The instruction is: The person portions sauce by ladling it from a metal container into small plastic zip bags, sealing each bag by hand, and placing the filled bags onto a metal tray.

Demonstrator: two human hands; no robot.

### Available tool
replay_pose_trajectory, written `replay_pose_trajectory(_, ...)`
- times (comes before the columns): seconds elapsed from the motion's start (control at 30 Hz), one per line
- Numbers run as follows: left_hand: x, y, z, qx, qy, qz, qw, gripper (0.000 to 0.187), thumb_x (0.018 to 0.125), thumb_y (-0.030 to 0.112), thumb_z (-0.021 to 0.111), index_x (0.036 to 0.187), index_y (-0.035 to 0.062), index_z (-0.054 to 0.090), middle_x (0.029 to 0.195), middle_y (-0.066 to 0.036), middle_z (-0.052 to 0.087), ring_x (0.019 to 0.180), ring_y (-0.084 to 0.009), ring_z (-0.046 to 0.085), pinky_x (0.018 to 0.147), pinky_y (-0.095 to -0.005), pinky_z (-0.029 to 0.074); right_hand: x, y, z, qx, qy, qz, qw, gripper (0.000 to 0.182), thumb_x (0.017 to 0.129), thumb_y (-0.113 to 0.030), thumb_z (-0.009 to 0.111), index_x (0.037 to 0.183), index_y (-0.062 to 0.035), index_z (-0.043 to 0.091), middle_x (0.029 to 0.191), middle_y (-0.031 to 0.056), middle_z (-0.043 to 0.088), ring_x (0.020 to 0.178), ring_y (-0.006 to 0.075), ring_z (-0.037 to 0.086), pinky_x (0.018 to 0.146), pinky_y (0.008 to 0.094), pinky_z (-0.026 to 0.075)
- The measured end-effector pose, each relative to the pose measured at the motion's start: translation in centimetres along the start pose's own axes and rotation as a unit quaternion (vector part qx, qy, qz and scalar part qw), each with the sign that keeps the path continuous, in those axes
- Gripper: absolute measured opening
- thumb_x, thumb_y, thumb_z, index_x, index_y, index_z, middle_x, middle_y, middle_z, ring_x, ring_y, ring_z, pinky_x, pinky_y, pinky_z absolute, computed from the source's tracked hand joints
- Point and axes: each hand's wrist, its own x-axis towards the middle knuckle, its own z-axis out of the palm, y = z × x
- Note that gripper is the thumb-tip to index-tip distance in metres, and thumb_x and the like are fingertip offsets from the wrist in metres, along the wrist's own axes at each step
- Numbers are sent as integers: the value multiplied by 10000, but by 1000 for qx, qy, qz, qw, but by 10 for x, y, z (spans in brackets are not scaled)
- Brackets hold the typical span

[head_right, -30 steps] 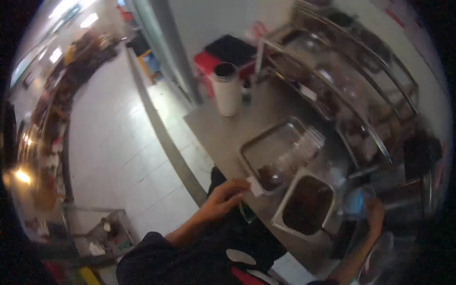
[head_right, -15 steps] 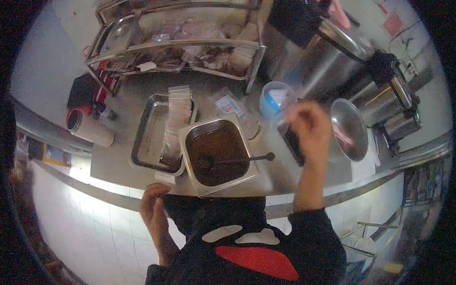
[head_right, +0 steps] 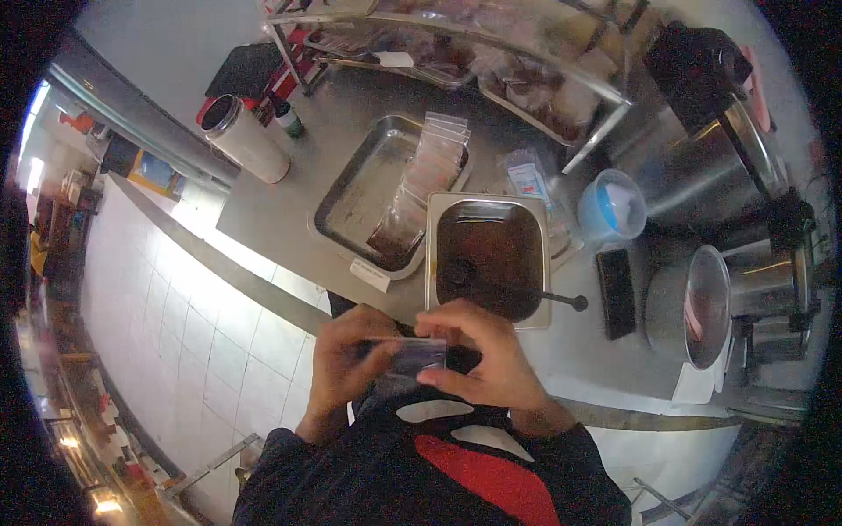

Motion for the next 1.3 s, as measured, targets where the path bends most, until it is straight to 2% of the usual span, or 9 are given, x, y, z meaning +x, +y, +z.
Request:
replay_pose_trajectory(0.1, 5, 12, -1, 100, -44, 70, 992, 176, 750, 19, 766, 912, 50, 704, 940, -107, 651, 812, -272, 628, 723, -354, 510, 1, -2, -10, -172, -76, -62, 980, 217, 754, -62, 783, 950, -57, 691, 925, 93, 664, 883, 260, 652, 747, 358, 520)
replay_pose_trajectory(0.23, 8, 20, -8, 176, -41, 103, 978, 208, 710, 21, 781, 897, 82, 711, 907, -61, 637, 885, -285, 622, 788, -405, 506, 4, -12, -4, -279, -42, -111, 953, 193, 664, 18, 784, 830, -35, 701, 826, 76, 652, 761, 225, 632, 647, 339, 496)
replay_pose_trajectory(0.33, 10, 18, -9, 218, 6, 128, 968, 210, 699, 91, 826, 880, 105, 721, 983, -82, 651, 989, -278, 627, 893, -439, 491, 3, -13, -2, -315, -57, -103, 942, 162, 698, -35, 786, 823, -57, 685, 836, 79, 635, 795, 264, 623, 687, 381, 512)
replay_pose_trajectory(0.43, 10, 21, -7, 233, 163, 139, 949, 261, 672, 128, 854, 890, 116, 712, 1075, -92, 610, 1070, -304, 585, 933, -481, 468, 3, -12, -5, -298, -29, -113, 947, 180, 680, -8, 801, 788, -42, 661, 776, 82, 613, 704, 242, 611, 605, 353, 482)
replay_pose_trajectory(0.53, 2, 24, -9, 252, 166, 194, 933, 308, 659, 168, 876, 910, 111, 707, 1125, -110, 577, 1138, -340, 542, 970, -512, 441, 2, -9, -1, -267, -5, -116, 957, 201, 681, 1, 808, 763, -39, 630, 735, 83, 599, 648, 221, 599, 568, 340, 462)
replay_pose_trajectory(0.63, 5, 29, 3, 192, 69, 175, 963, 266, 694, 185, 864, 890, 96, 707, 1116, -110, 576, 1187, -354, 508, 979, -496, 436, 5, -7, 8, -260, -12, -121, 958, 226, 686, -10, 819, 746, -41, 603, 707, 78, 595, 614, 205, 590, 558, 333, 454)
replay_pose_trajectory(0.87, -1, 9, -1, 124, -14, 153, 980, 201, 779, 217, 815, 872, 67, 717, 1162, -114, 566, 1254, -350, 470, 1035, -488, 392, 4, -2, 14, -200, -43, -79, 976, 230, 719, -53, 826, 746, -41, 598, 696, 65, 620, 585, 186, 603, 542, 308, 460)
replay_pose_trajectory(1.07, -2, 17, -4, 83, -19, 154, 984, 136, 856, 170, 745, 879, 38, 720, 1183, -130, 550, 1243, -328, 468, 1053, -486, 363, 1, 1, 12, -227, -68, -56, 970, 258, 725, -107, 842, 741, -32, 596, 726, 90, 663, 626, 172, 638, 552, 305, 469)
replay_pose_trajectory(1.3, 0, 9, -8, 72, -34, 193, 978, 111, 791, 115, 754, 835, 27, 702, 1153, -129, 524, 1220, -344, 457, 1020, -479, 401, 4, -1, 8, -159, -99, -56, 981, 236, 743, -88, 824, 780, -18, 602, 741, 106, 635, 643, 187, 639, 565, 323, 479)
